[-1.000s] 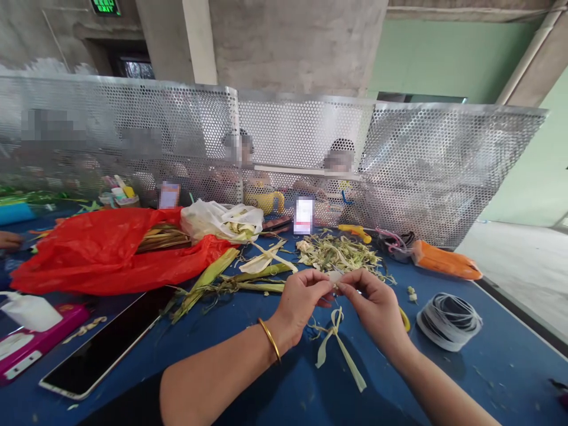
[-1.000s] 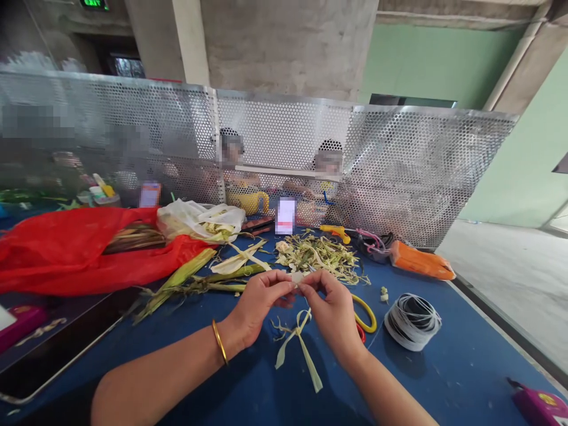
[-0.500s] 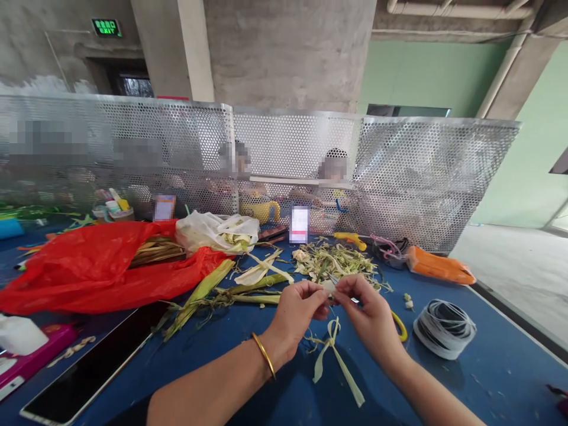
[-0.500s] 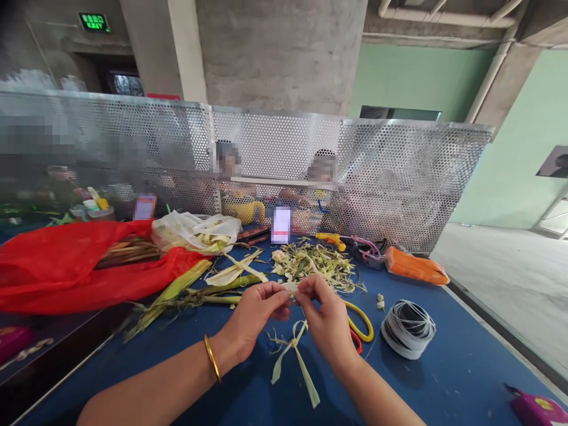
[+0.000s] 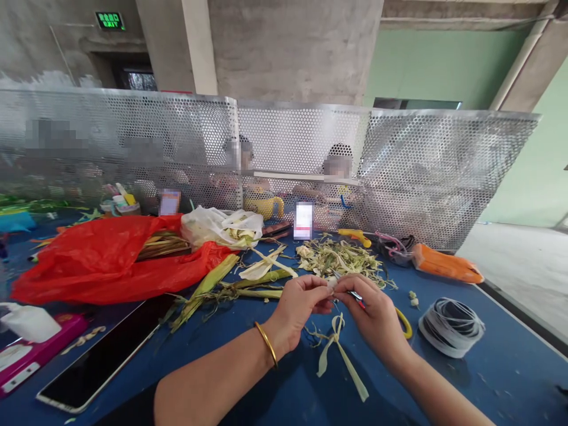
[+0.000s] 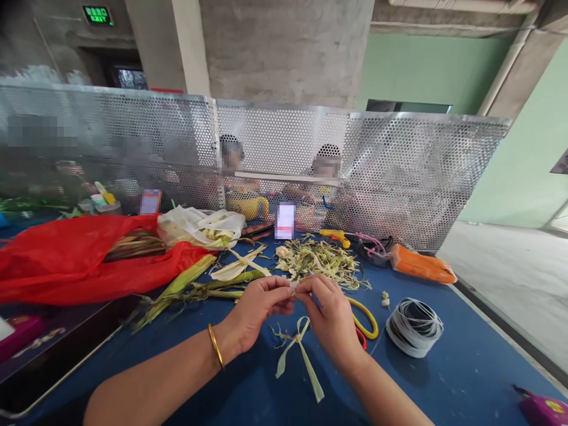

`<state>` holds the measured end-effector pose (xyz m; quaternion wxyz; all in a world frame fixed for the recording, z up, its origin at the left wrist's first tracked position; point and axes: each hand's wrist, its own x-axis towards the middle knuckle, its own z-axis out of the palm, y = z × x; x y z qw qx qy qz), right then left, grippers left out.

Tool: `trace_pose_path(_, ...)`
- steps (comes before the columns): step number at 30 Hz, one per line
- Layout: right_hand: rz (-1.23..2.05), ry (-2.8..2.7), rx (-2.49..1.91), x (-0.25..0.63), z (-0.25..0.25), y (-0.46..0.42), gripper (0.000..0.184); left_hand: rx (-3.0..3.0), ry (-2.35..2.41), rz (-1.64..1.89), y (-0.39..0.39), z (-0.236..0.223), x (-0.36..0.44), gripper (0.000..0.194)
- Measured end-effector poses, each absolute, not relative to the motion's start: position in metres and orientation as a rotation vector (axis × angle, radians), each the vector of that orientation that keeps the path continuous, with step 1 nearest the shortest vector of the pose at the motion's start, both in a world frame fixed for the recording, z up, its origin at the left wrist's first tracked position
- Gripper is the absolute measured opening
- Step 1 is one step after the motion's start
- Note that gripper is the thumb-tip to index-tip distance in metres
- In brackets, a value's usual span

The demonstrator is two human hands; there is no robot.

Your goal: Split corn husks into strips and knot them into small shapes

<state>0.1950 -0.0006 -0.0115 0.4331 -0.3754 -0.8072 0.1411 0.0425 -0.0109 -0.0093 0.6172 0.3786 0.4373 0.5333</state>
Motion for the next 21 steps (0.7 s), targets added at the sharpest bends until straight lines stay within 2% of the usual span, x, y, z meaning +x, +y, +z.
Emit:
trace_pose_path(5,0.556,-1.852,-1.03,0.1942,-0.0123,-0.0003,0.009,1.039,1.044,1.272,-0.0104,-0.0101,0.0426,0.009)
trace_pose_path(16,0.711,-1.708,-1.034,0.1937,-0.0154,0.0024,0.019,1.155,1.041,1.238,-0.011,-0.0114,0.0431,0.008)
trace_pose_path(21,0.615,-1.785,-1.014,0.1974,-0.017,0.0034,0.017,1.129,1.035,1.253,-0.0108,-0.0118,0.0434,0.011)
